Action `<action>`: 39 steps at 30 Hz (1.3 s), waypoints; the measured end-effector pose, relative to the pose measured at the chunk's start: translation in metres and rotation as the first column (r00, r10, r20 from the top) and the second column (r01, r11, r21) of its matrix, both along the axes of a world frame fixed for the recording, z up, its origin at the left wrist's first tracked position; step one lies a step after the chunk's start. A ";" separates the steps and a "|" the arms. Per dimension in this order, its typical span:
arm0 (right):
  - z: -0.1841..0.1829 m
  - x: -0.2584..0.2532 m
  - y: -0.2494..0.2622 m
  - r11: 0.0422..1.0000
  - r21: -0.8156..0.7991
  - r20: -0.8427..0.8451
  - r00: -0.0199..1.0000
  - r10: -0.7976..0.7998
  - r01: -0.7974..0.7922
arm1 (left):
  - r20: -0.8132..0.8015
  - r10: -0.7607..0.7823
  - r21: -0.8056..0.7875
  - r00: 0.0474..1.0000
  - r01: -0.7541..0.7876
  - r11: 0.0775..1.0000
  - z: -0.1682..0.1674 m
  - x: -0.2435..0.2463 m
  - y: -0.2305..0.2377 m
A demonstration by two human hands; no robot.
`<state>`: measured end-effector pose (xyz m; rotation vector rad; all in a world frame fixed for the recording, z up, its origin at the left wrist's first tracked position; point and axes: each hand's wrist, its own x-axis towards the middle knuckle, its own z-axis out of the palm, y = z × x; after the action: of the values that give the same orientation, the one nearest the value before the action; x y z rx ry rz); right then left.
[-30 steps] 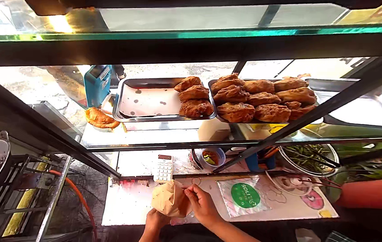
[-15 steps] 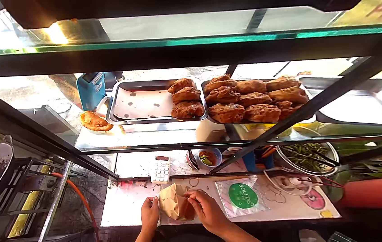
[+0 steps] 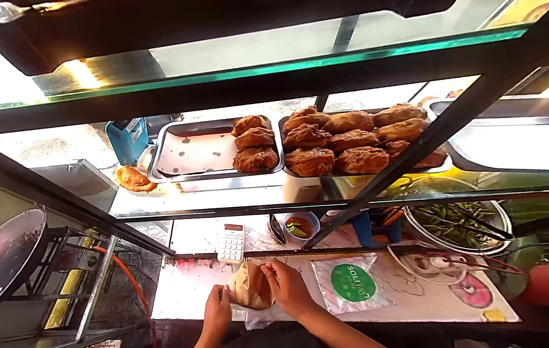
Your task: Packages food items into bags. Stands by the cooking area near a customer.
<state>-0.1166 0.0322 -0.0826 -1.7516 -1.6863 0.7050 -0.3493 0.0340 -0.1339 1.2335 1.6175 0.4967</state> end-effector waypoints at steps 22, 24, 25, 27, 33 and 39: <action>-0.050 0.052 0.001 0.974 -0.226 -0.276 0.958 -0.077 0.013 | -0.005 -0.047 0.029 0.999 0.047 0.998 0.048 0.010 -0.024; -0.070 0.048 0.001 0.909 -0.403 -0.309 0.951 -0.026 -0.106 | 0.024 -0.070 0.050 0.997 0.069 0.996 0.048 0.008 -0.021; -0.077 0.041 0.001 0.887 -0.435 -0.320 0.947 0.007 -0.153 | 0.045 -0.076 0.048 0.996 0.074 0.996 0.048 0.007 -0.020; -0.087 0.026 0.003 0.871 -0.458 -0.307 0.951 0.034 -0.179 | 0.060 -0.080 0.028 0.995 0.078 0.997 0.049 0.002 -0.019; -0.083 0.012 0.014 0.811 -0.559 -0.211 0.976 0.062 -0.173 | 0.104 -0.098 0.015 0.990 0.097 0.995 0.047 -0.011 -0.016; -0.049 0.012 -0.010 0.877 -0.391 -0.697 0.712 -0.086 -0.277 | 0.144 -0.044 -0.051 0.989 0.052 0.997 0.070 -0.016 -0.017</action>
<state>-0.1043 0.0217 -0.1313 -1.3790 -1.1117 1.7103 -0.3648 0.0174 -0.0644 1.1668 1.4686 0.4955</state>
